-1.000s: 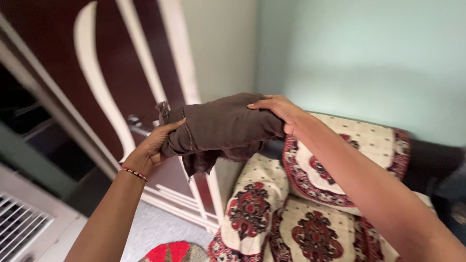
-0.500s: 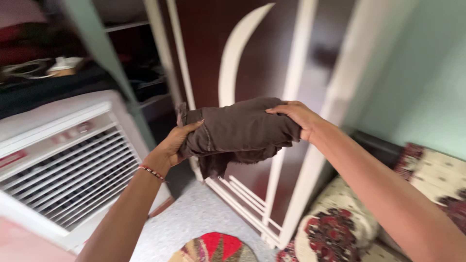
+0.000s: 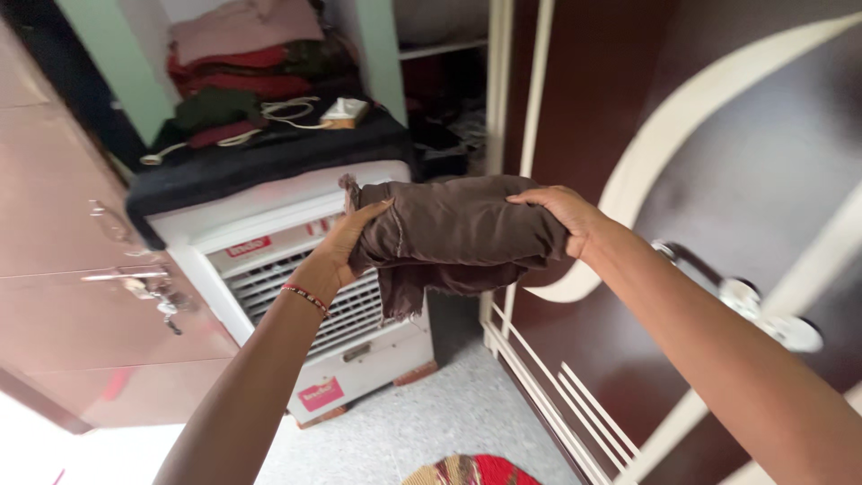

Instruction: The person folds green and brown clothing items on a chair, places them on a shelf inside a wardrobe, and سپس wipes the surface of a furniture piece with a cloth.

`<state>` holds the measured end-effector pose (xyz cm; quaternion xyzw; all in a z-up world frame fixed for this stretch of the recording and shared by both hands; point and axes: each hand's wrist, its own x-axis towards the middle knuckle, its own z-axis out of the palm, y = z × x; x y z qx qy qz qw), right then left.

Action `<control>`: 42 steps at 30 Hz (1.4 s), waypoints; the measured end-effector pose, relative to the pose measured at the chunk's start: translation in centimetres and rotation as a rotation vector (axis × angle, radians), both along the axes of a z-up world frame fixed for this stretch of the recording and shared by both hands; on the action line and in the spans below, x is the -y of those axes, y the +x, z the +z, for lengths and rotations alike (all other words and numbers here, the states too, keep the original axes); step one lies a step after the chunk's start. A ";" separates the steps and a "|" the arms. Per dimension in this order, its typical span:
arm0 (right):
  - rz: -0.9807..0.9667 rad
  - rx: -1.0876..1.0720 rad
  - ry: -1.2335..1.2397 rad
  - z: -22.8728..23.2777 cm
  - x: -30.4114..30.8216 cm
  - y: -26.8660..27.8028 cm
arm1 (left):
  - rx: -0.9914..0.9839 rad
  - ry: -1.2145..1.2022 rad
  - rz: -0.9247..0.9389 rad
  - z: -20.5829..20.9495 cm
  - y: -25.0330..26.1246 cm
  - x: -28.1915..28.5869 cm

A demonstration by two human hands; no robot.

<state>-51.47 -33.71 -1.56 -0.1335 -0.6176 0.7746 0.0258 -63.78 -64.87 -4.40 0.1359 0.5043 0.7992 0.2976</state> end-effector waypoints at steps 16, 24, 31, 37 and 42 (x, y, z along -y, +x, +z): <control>0.315 0.008 0.006 1.8 2.9 -25.6 | -0.028 0.146 0.208 0.9 -16.3 5.8; 0.421 -0.068 -0.080 2.0 5.8 -36.6 | 0.076 0.137 0.444 0.7 -24.5 8.8; 0.263 -0.114 0.065 2.6 12.3 -45.6 | 0.009 0.106 0.561 1.5 -31.3 13.8; 0.388 -0.247 -0.025 1.7 17.2 -56.4 | -0.047 0.151 0.604 3.1 -39.7 19.1; 0.321 -0.256 0.007 2.8 22.4 -65.8 | -0.013 0.100 0.639 4.9 -47.8 23.6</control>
